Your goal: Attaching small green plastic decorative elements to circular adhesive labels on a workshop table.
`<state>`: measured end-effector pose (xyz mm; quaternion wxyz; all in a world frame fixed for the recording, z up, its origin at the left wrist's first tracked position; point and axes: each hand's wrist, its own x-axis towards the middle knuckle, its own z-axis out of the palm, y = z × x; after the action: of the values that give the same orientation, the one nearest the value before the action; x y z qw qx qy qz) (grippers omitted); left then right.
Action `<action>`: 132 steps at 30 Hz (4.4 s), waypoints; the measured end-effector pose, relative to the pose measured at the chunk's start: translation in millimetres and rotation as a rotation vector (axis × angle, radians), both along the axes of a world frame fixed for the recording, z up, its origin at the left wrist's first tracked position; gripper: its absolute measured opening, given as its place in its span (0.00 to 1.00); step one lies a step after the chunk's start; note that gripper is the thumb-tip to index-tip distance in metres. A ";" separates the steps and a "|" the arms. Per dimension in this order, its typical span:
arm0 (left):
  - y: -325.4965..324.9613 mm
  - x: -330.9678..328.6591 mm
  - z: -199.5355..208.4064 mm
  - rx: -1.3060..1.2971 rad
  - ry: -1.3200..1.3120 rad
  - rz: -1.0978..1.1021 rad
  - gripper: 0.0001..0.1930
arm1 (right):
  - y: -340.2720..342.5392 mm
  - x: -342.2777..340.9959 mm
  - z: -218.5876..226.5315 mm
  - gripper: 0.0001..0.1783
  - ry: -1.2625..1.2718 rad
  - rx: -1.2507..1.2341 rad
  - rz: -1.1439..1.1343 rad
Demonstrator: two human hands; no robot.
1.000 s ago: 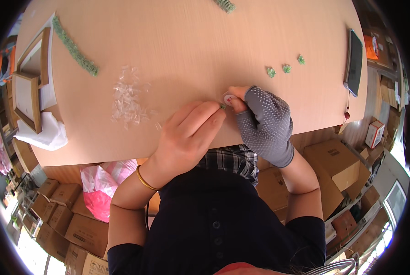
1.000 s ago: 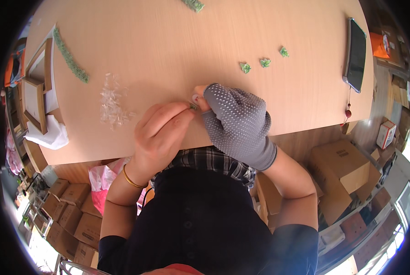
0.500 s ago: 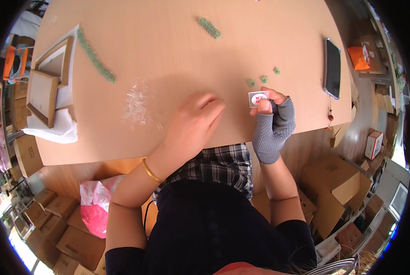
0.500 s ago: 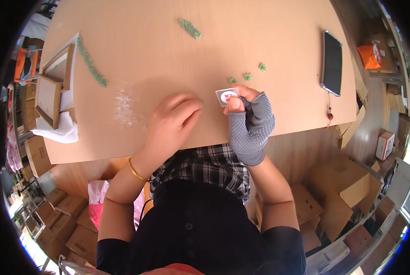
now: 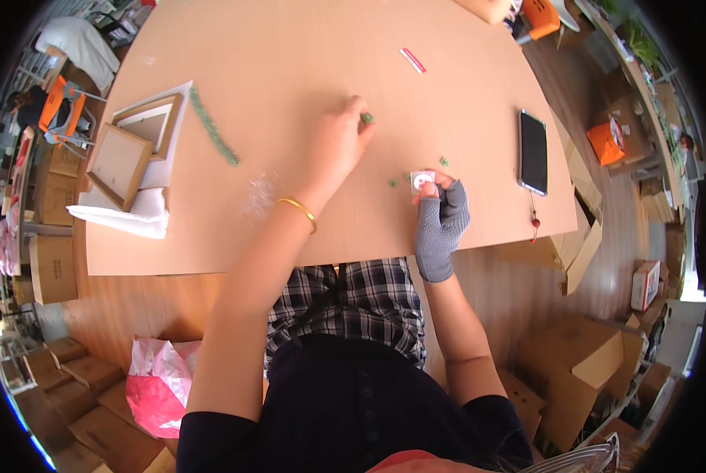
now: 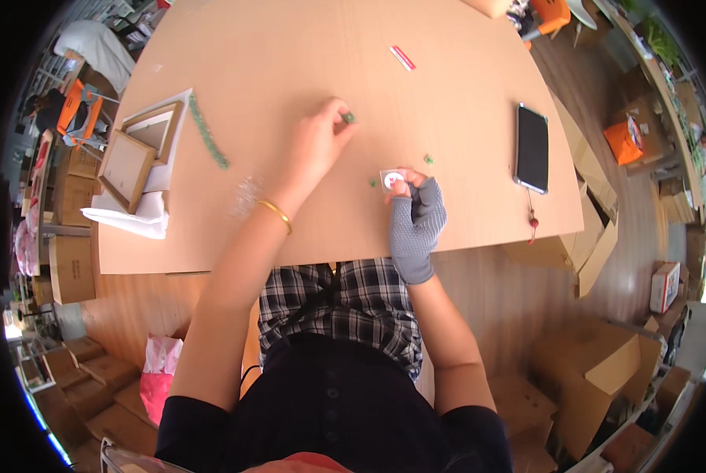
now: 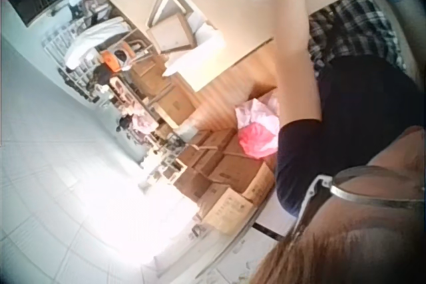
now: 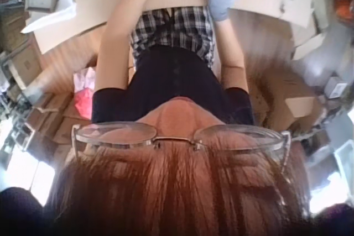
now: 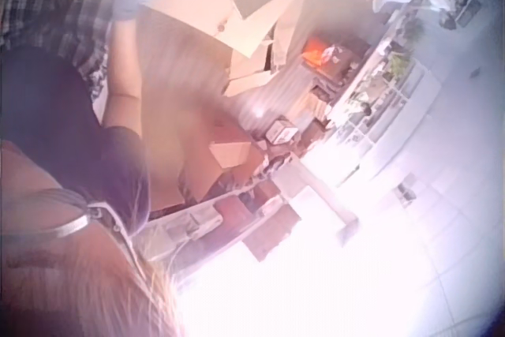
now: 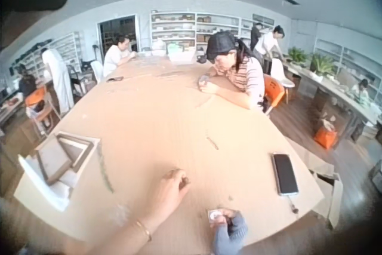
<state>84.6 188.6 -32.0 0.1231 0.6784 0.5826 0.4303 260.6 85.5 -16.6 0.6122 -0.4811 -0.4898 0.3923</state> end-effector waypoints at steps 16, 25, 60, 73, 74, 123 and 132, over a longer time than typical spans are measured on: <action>-20.3 -12.2 19.4 0.058 0.053 0.029 0.02 | 6.9 3.4 -14.0 0.10 0.029 0.023 -0.013; -127.0 -15.3 11.2 -0.087 -0.052 -0.070 0.04 | 8.3 5.1 -15.9 0.10 0.014 0.001 0.018; -153.2 -27.5 14.4 -0.020 0.047 -0.180 0.06 | 5.1 -22.9 2.0 0.08 -0.650 0.111 0.401; -155.5 -36.0 16.8 -0.021 0.137 -0.253 0.12 | 5.0 -28.1 8.3 0.06 -0.689 0.064 0.401; -155.3 -36.1 16.7 -0.023 0.137 -0.258 0.12 | 5.4 -28.0 7.0 0.06 -0.692 0.086 0.400; -152.3 -38.0 15.9 -0.011 0.116 -0.275 0.15 | 4.4 -32.3 9.1 0.08 -0.762 0.136 0.418; -151.9 -37.2 17.2 -0.010 0.087 -0.251 0.12 | 5.3 -32.5 6.2 0.08 -0.743 0.180 0.441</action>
<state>47.4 36.8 -14.8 0.1538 0.7633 0.5002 0.3787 228.1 90.8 -10.4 0.3357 -0.4183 -0.7998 0.2694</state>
